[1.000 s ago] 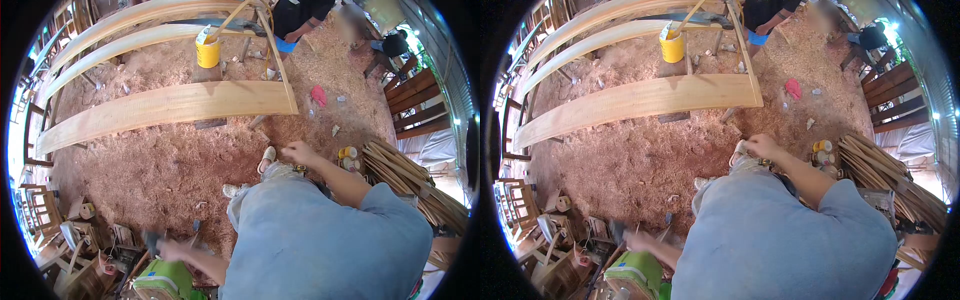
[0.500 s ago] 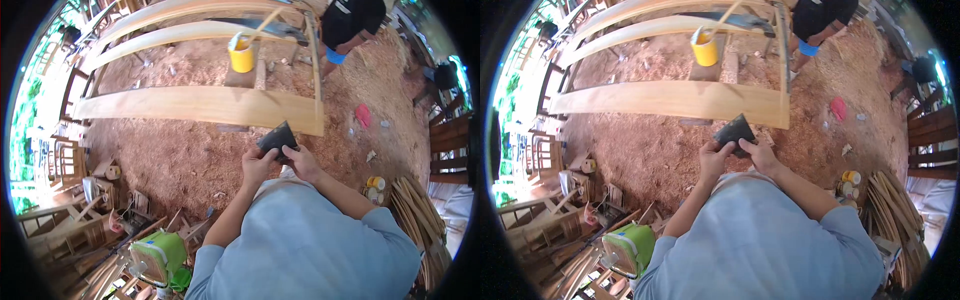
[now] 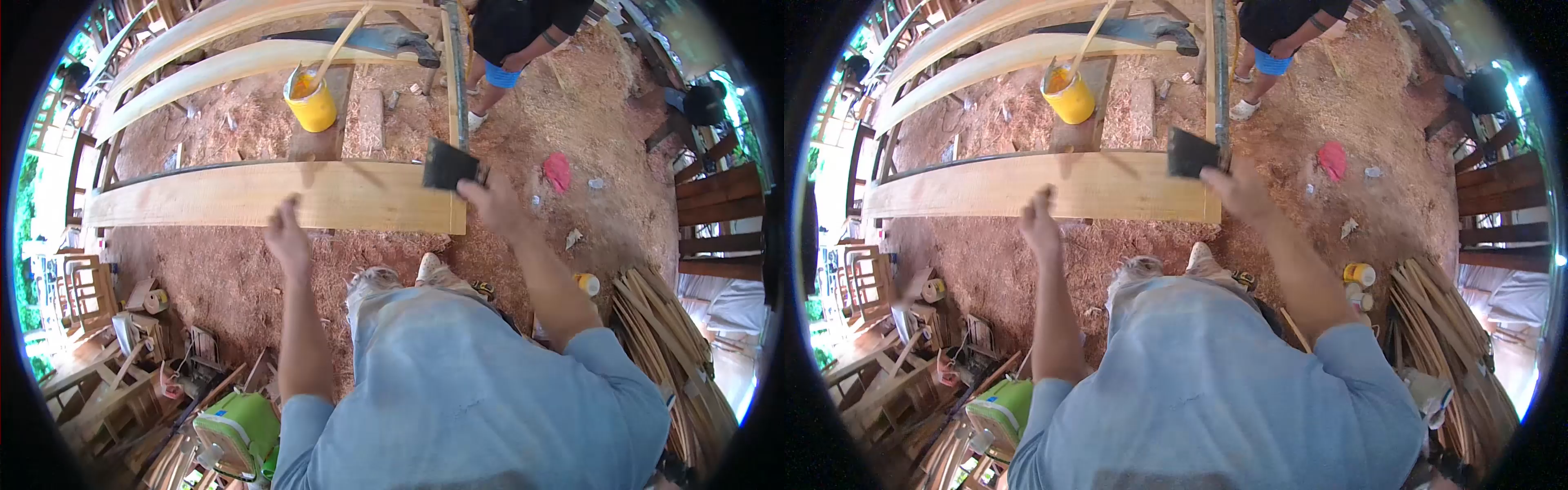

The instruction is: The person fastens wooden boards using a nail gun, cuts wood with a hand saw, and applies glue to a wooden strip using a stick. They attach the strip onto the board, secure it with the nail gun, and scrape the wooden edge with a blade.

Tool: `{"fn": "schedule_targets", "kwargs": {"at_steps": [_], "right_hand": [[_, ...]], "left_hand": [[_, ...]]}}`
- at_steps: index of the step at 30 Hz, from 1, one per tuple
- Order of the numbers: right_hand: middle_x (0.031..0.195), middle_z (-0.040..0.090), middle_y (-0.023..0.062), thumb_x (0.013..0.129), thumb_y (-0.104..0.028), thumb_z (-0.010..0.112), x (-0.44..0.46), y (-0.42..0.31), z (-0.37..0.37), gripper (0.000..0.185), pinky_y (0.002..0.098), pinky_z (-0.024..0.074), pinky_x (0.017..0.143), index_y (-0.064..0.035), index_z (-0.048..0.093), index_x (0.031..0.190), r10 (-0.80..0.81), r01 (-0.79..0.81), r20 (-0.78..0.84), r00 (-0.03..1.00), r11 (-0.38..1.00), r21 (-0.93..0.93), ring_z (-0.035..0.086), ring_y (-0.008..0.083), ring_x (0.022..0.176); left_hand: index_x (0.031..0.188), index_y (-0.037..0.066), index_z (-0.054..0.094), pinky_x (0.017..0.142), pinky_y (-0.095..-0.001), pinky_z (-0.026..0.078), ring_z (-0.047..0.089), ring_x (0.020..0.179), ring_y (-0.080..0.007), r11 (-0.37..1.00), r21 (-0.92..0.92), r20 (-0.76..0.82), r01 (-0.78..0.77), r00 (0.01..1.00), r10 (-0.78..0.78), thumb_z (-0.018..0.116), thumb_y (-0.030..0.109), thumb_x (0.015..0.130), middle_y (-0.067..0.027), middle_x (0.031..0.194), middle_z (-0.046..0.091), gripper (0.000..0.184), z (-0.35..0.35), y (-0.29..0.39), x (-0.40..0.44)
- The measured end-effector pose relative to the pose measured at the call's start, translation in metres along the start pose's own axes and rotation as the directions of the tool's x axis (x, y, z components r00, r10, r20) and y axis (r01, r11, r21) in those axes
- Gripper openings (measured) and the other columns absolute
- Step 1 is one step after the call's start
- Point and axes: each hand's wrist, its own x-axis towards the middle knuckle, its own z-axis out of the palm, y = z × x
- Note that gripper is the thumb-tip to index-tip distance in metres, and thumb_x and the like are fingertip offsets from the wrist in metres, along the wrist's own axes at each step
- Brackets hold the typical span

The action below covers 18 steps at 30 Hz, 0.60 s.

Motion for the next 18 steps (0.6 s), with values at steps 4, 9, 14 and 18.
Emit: {"fn": "schedule_targets", "kwargs": {"at_steps": [4,9,14,18], "right_hand": [[0.078,0.068,0.0244,0.086,-0.025,0.059,0.054,-0.03,-0.027,0.031,0.0453,0.051,0.072,0.0028,0.069,0.095,0.04,-0.081,-0.095,0.995,0.872,-0.482,0.069,0.0368,0.08],[0.088,0.07,0.0258,0.085,-0.025,0.057,0.087,-0.043,-0.012,0.032,0.0506,0.0515,0.081,0.0025,0.069,0.098,0.214,-0.132,0.017,0.977,0.662,-0.738,0.069,0.0404,0.088],[0.097,0.067,0.0321,0.083,-0.016,0.055,0.1,-0.035,0.001,0.032,0.0512,0.0529,0.087,0.0015,0.071,0.104,0.098,0.107,0.179,0.979,0.499,-0.86,0.067,0.0453,0.096],[0.099,0.067,0.0318,0.083,-0.015,0.055,0.097,-0.05,0.007,0.033,0.0514,0.0521,0.09,0.0012,0.071,0.106,0.183,0.071,0.157,0.97,0.406,-0.911,0.066,0.0449,0.098]], "left_hand": [[0.11,-0.005,0.071,0.109,-0.0422,0.039,0.054,0.126,-0.0299,0.855,0.49,-0.063,-0.168,0.972,0.227,0.053,0.037,0.101,-0.0174,0.137,0.059,0.047,0.003,-0.074,0.105],[0.108,-0.001,0.073,0.117,-0.0482,0.026,0.036,0.142,-0.0312,0.464,0.879,0.011,-0.107,0.979,0.205,0.047,0.052,0.1,-0.0134,0.152,0.045,0.06,0.029,-0.047,0.088],[0.103,0.001,0.075,0.116,-0.0496,0.026,0.037,0.142,-0.03,0.515,0.851,-0.013,-0.101,0.977,0.213,0.046,0.053,0.1,-0.0132,0.15,0.047,0.06,0.026,-0.041,0.086],[0.102,0.003,0.076,0.116,-0.0499,0.025,0.036,0.142,-0.0293,0.514,0.852,-0.003,-0.097,0.982,0.19,0.045,0.053,0.1,-0.0132,0.151,0.046,0.059,0.026,-0.046,0.086]]}}
